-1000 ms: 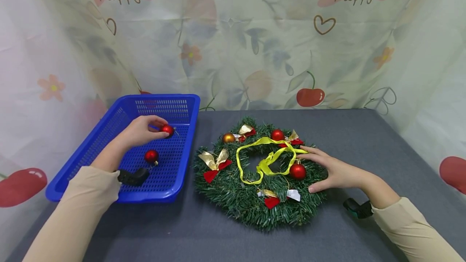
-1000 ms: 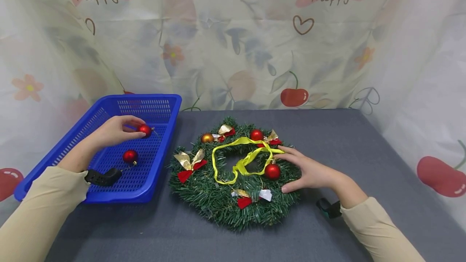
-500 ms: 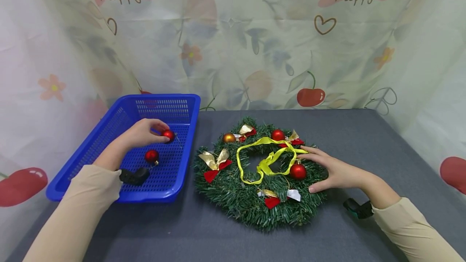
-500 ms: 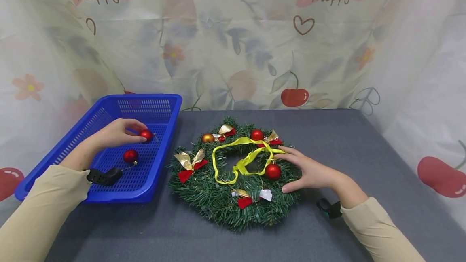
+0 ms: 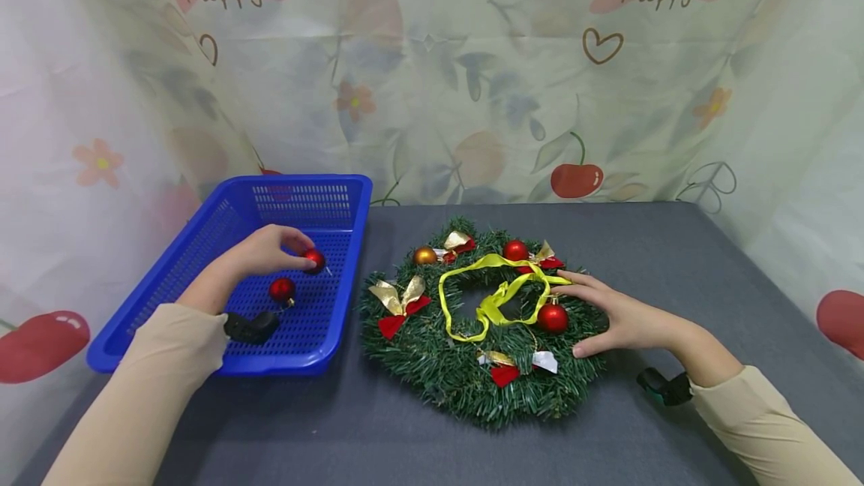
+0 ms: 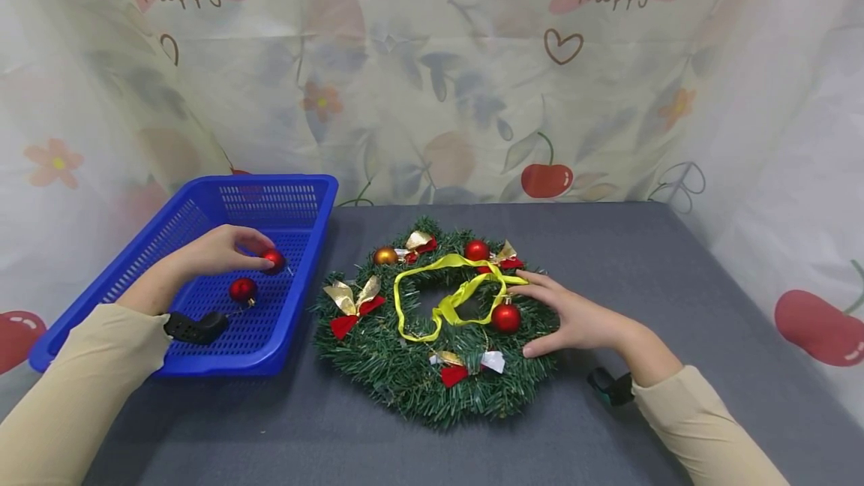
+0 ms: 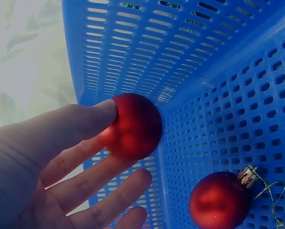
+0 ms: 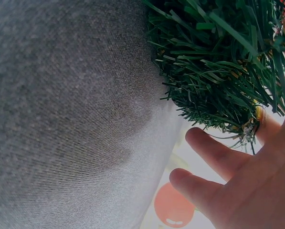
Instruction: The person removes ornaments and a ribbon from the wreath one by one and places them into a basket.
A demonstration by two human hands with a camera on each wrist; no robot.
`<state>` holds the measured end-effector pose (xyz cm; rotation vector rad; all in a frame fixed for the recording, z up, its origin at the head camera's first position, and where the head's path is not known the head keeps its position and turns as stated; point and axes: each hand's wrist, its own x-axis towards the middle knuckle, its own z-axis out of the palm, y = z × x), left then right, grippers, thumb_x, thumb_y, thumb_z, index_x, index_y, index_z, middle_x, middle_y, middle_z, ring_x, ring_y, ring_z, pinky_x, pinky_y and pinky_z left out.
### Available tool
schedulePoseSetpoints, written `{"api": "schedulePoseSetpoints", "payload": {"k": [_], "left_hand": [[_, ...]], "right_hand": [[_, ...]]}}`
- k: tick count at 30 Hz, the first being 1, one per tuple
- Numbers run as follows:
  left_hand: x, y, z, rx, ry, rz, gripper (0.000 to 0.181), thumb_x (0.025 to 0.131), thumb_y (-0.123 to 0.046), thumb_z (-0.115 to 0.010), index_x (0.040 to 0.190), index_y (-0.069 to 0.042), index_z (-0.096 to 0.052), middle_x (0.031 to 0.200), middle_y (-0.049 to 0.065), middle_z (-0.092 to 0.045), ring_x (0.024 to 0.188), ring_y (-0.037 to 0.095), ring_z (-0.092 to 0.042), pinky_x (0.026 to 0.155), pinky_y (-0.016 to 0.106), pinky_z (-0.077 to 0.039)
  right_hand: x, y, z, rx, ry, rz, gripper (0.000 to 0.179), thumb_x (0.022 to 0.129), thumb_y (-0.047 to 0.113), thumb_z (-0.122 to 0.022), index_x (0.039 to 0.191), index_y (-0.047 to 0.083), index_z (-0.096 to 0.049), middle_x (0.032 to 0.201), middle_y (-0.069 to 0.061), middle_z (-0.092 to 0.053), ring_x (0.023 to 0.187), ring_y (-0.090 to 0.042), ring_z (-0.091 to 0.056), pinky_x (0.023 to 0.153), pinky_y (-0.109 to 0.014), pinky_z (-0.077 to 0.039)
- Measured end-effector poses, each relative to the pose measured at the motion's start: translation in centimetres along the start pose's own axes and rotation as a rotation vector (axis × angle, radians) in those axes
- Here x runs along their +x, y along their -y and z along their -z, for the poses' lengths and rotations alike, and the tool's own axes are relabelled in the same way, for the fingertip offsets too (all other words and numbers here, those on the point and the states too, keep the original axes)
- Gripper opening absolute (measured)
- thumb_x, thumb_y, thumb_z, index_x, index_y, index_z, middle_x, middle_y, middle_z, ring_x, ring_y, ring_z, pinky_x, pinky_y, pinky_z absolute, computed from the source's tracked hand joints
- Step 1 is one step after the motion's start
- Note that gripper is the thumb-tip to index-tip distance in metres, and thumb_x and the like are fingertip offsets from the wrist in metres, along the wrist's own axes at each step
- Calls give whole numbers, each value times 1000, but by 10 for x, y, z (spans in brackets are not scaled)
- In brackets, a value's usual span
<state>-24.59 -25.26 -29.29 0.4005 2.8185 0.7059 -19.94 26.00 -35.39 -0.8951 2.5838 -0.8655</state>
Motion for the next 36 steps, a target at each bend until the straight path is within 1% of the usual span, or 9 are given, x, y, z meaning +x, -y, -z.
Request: {"api": "schedulePoseSetpoints", "payload": {"k": [4, 8, 12, 16, 23, 29, 36], "left_hand": [[1, 1, 0, 19, -1, -23, 41, 86, -24, -65, 116, 3, -60, 110, 23, -65, 107, 39, -58, 93, 54, -44], [0, 0, 0, 29, -16, -29, 40, 86, -22, -66, 115, 4, -61, 109, 23, -66, 106, 39, -59, 92, 53, -44], [-1, -3, 0, 14, -35, -21, 40, 86, -23, -65, 116, 3, -60, 111, 23, -66, 107, 39, -58, 91, 53, -45], [-2, -9, 1, -14, -66, -32, 40, 87, -24, -64, 117, 2, -60, 113, 22, -64, 106, 37, -59, 91, 51, -47], [-6, -27, 0, -43, -103, -62, 35, 88, -23, -63, 116, -3, -61, 114, 20, -65, 103, 36, -63, 90, 49, -49], [-7, -45, 0, -55, -123, -98, 33, 88, -23, -63, 115, -3, -62, 111, 18, -67, 99, 33, -65, 86, 46, -51], [-10, -72, 0, -88, -143, -147, 30, 90, -23, -61, 115, -6, -63, 112, 15, -66, 96, 27, -67, 85, 44, -52]], "right_hand": [[0, 0, 0, 1, 0, 4, 77, 76, 32, -76, 140, 10, -39, 151, -24, -15, 135, -52, -18, 95, -70, -30], [0, -1, 0, 5, 3, 3, 76, 76, 32, -76, 139, 10, -40, 152, -24, -15, 135, -52, -17, 95, -70, -29], [0, -1, 0, 6, 2, 4, 76, 76, 32, -76, 139, 10, -40, 152, -24, -15, 135, -52, -16, 95, -70, -29], [0, -1, 0, 4, 2, 2, 76, 76, 32, -76, 139, 10, -40, 151, -24, -15, 135, -52, -16, 95, -70, -29], [0, -2, 0, 10, 6, 6, 77, 76, 32, -76, 140, 11, -39, 152, -23, -15, 135, -51, -16, 95, -71, -29], [1, -2, 0, 6, 3, 8, 77, 76, 32, -76, 140, 11, -39, 152, -23, -15, 135, -51, -16, 95, -70, -29], [0, -1, 0, 11, 2, 1, 77, 76, 32, -76, 140, 10, -39, 152, -24, -15, 135, -53, -15, 95, -71, -28]]}}
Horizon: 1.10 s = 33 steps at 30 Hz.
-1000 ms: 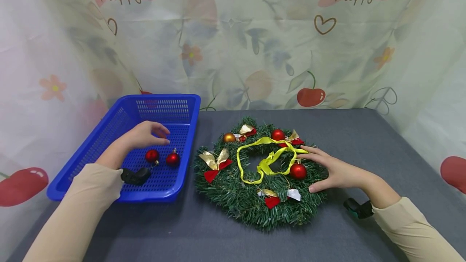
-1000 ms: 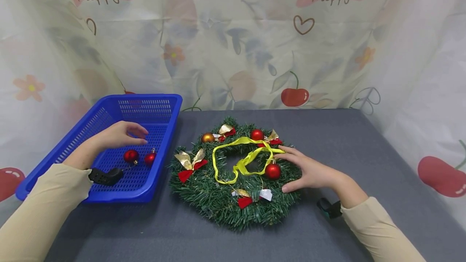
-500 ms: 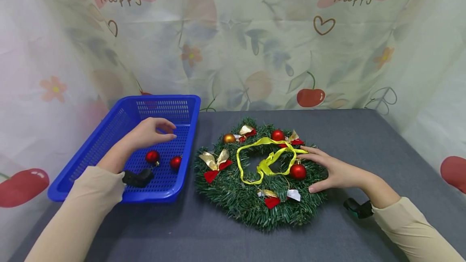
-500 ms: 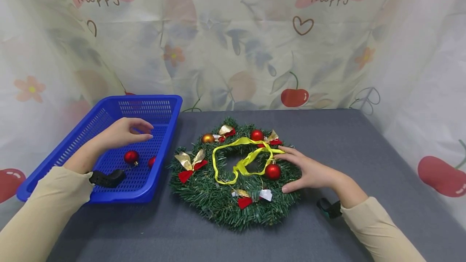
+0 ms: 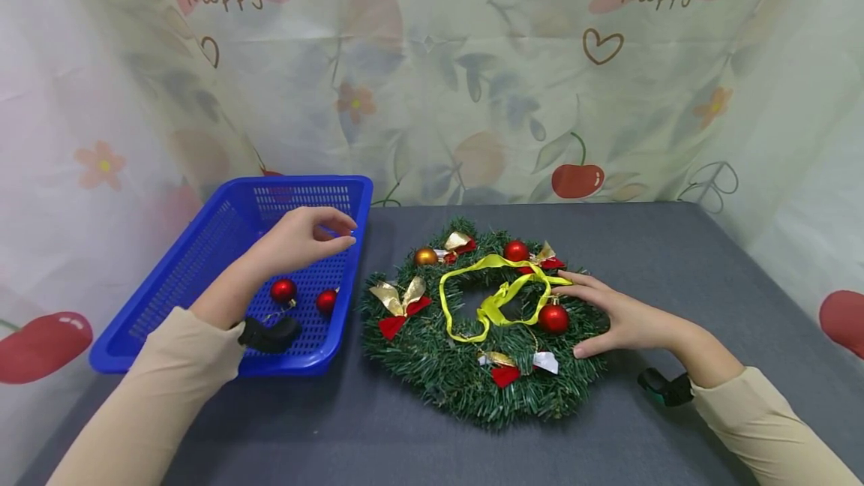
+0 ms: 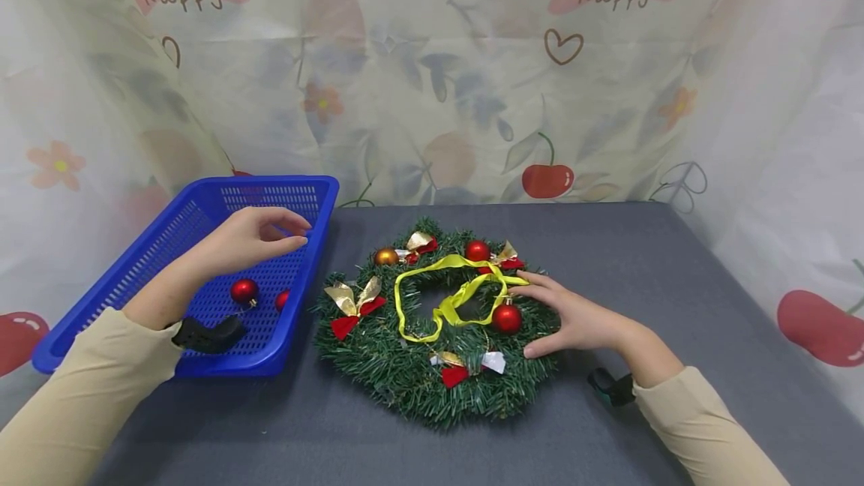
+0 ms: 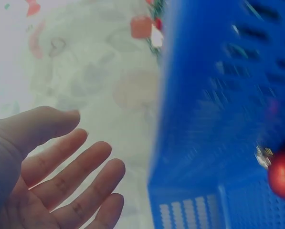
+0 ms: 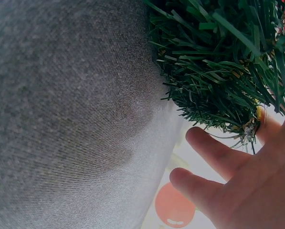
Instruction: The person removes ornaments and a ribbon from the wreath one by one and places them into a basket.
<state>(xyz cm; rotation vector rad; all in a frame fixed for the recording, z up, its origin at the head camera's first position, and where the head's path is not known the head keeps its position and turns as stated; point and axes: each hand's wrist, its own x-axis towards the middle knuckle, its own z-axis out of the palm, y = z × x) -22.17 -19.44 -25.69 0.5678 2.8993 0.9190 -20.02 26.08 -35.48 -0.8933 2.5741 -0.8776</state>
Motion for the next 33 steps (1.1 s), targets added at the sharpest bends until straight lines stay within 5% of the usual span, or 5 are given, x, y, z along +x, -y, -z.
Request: {"api": "schedulePoseSetpoints", "payload": {"k": [8, 17, 27, 33], "left_hand": [[9, -32, -16, -55, 43, -79, 25, 90, -22, -61, 112, -10, -65, 109, 10, -67, 91, 20, -67, 83, 39, -53], [24, -53, -38, -80, 118, -136, 25, 90, -23, -61, 113, -13, -64, 109, 6, -67, 95, 19, -67, 85, 37, -53], [49, -53, -54, -82, 133, -119, 26, 91, -23, -58, 114, -12, -64, 111, 7, -66, 94, 19, -66, 83, 35, -53], [61, -46, -62, -69, 157, -59, 28, 91, -22, -59, 116, -10, -62, 113, 9, -65, 101, 23, -65, 86, 37, -52]], "right_hand": [[-2, 2, 1, 7, -2, 0, 76, 77, 32, -75, 140, 10, -39, 152, -24, -15, 135, -52, -17, 94, -70, -30], [-2, 2, 0, 12, -2, 2, 76, 77, 31, -75, 140, 10, -39, 151, -24, -15, 135, -52, -18, 94, -70, -29], [-1, 4, 1, 18, 2, -9, 76, 76, 31, -76, 140, 11, -39, 151, -24, -15, 135, -52, -16, 94, -71, -29], [-1, 3, 1, 19, 7, -12, 76, 77, 31, -76, 140, 11, -39, 152, -24, -14, 136, -53, -14, 95, -72, -28]]}}
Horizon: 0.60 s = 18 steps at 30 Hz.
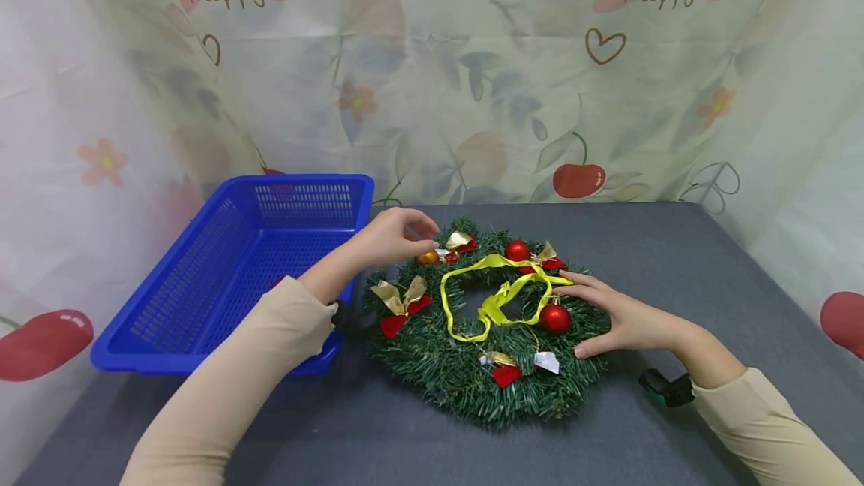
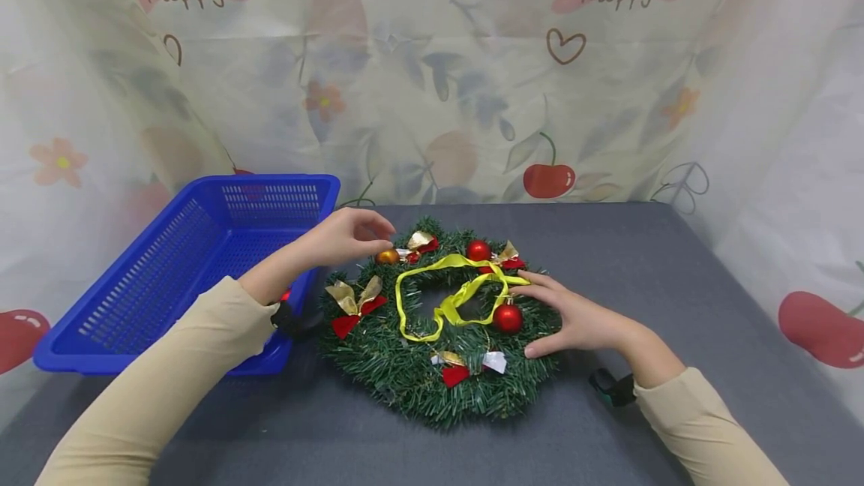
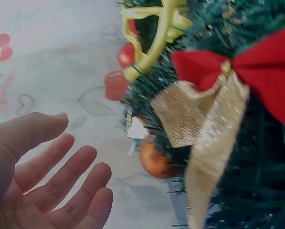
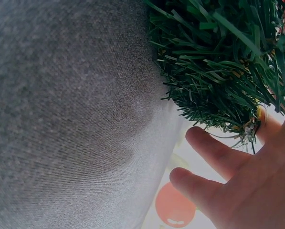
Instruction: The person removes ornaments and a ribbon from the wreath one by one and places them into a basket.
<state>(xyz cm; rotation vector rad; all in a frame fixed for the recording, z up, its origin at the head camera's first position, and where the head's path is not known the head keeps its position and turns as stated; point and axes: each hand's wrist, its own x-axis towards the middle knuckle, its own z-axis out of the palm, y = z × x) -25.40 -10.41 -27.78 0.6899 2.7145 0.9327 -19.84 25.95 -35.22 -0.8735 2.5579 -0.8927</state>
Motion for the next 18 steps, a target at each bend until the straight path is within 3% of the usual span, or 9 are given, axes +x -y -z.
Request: {"api": "schedulePoseSetpoints", "payload": {"k": [10, 18], "left_hand": [[15, 13, -7, 30, 107, 61, 38, 91, -20, -60, 125, -3, -56, 122, 16, -61, 111, 29, -61, 91, 38, -50], [19, 16, -11, 28, 119, 68, 38, 90, -19, -60, 125, -3, -56, 123, 17, -60, 113, 31, -60, 92, 38, -50]], "right_hand": [[0, 1, 0, -2, 0, -2, 76, 77, 31, -76, 140, 11, -39, 152, -24, -14, 136, -54, -12, 95, -72, -27], [0, 1, 0, 7, -3, 1, 75, 77, 30, -75, 140, 10, -39, 151, -25, -14, 135, -52, -17, 94, -71, -29]]}}
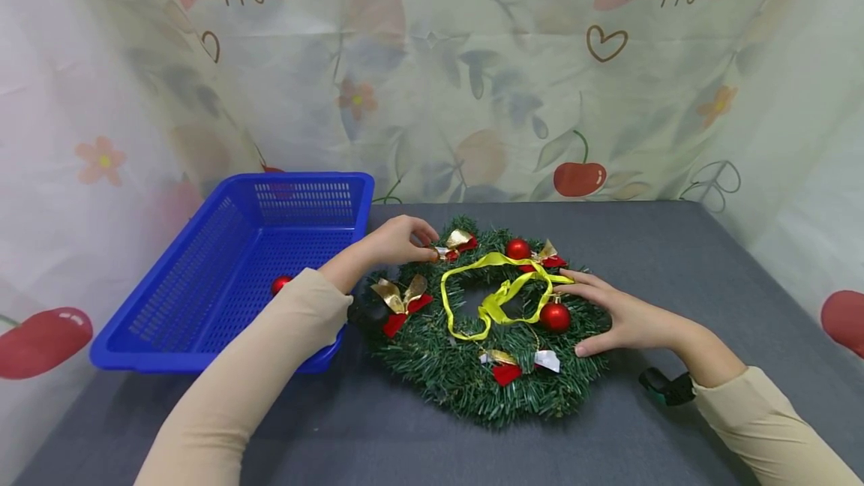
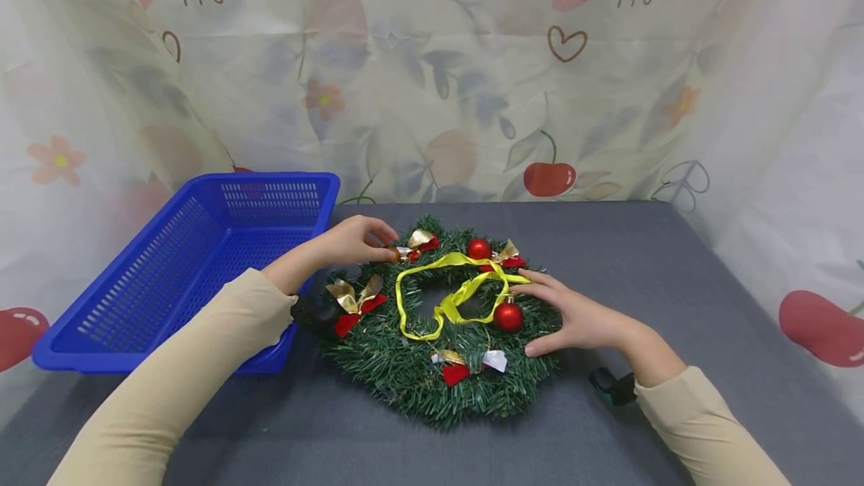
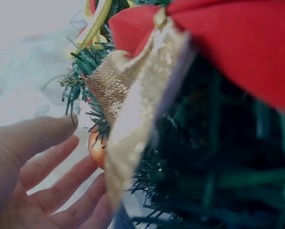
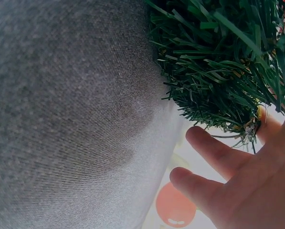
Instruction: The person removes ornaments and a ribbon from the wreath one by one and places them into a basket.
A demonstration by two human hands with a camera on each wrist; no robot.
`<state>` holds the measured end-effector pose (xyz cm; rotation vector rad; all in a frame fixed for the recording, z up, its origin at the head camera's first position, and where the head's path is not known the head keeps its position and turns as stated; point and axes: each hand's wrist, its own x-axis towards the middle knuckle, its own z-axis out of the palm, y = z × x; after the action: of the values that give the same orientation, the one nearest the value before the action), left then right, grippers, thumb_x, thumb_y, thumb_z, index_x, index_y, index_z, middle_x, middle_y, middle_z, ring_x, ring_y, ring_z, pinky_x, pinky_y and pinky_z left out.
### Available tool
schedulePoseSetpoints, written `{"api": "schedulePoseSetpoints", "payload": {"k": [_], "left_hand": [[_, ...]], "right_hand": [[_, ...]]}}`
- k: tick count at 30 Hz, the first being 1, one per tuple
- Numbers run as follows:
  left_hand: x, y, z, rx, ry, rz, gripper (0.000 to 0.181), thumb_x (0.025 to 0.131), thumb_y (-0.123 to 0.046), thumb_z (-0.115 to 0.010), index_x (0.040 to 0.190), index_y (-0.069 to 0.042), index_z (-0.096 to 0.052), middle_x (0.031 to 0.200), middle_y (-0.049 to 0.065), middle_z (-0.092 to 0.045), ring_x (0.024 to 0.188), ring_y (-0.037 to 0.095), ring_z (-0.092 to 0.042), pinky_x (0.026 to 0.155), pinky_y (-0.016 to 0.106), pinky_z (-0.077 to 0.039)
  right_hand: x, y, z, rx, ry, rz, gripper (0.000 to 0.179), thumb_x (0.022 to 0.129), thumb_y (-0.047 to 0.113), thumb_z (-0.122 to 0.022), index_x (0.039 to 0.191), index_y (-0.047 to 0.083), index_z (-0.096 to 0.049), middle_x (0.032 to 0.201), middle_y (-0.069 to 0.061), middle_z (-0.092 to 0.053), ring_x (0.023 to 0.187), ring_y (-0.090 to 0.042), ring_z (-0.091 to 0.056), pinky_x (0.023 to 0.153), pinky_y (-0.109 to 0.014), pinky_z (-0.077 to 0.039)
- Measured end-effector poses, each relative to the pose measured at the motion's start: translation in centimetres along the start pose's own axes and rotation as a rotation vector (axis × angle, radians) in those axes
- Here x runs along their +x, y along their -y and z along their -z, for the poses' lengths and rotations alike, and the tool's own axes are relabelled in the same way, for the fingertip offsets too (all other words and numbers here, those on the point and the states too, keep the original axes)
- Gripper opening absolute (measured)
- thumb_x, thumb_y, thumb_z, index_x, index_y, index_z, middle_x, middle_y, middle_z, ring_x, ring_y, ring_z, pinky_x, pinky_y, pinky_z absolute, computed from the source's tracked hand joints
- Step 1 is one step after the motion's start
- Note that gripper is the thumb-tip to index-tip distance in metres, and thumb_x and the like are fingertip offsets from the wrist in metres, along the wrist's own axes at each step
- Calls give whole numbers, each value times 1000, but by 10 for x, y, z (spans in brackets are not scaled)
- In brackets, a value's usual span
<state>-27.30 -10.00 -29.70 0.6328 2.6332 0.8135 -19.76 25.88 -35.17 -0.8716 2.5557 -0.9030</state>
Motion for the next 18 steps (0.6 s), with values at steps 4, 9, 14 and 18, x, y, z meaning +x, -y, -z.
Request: {"api": "schedulePoseSetpoints", "payload": {"k": [4, 9, 14, 18], "left_hand": [[0, 2, -1, 23, 0, 13, 37, 91, -18, -59, 125, -2, -56, 124, 18, -60, 114, 31, -59, 93, 38, -50], [2, 5, -2, 33, 1, 22, 37, 90, -15, -59, 125, -1, -57, 123, 19, -60, 112, 31, -59, 93, 38, -50], [4, 5, -4, 57, 24, 42, 38, 90, -12, -58, 127, -4, -56, 123, 19, -60, 110, 30, -60, 91, 37, -50], [3, 3, -4, 71, 27, 61, 35, 91, -12, -57, 125, -6, -59, 120, 18, -62, 107, 28, -61, 86, 35, -51]], "right_hand": [[0, -1, 0, -4, 0, 6, 76, 77, 31, -75, 140, 10, -39, 151, -24, -15, 135, -52, -17, 94, -71, -29], [1, -1, 0, -11, 0, 7, 76, 76, 31, -76, 140, 10, -39, 151, -24, -15, 135, -52, -17, 94, -71, -29], [1, 0, 1, -10, 1, 1, 76, 76, 31, -76, 140, 11, -39, 151, -24, -15, 135, -53, -15, 94, -71, -29], [1, -1, 0, -13, -3, 9, 76, 76, 31, -76, 139, 11, -39, 151, -24, -15, 135, -53, -15, 94, -71, -28]]}}
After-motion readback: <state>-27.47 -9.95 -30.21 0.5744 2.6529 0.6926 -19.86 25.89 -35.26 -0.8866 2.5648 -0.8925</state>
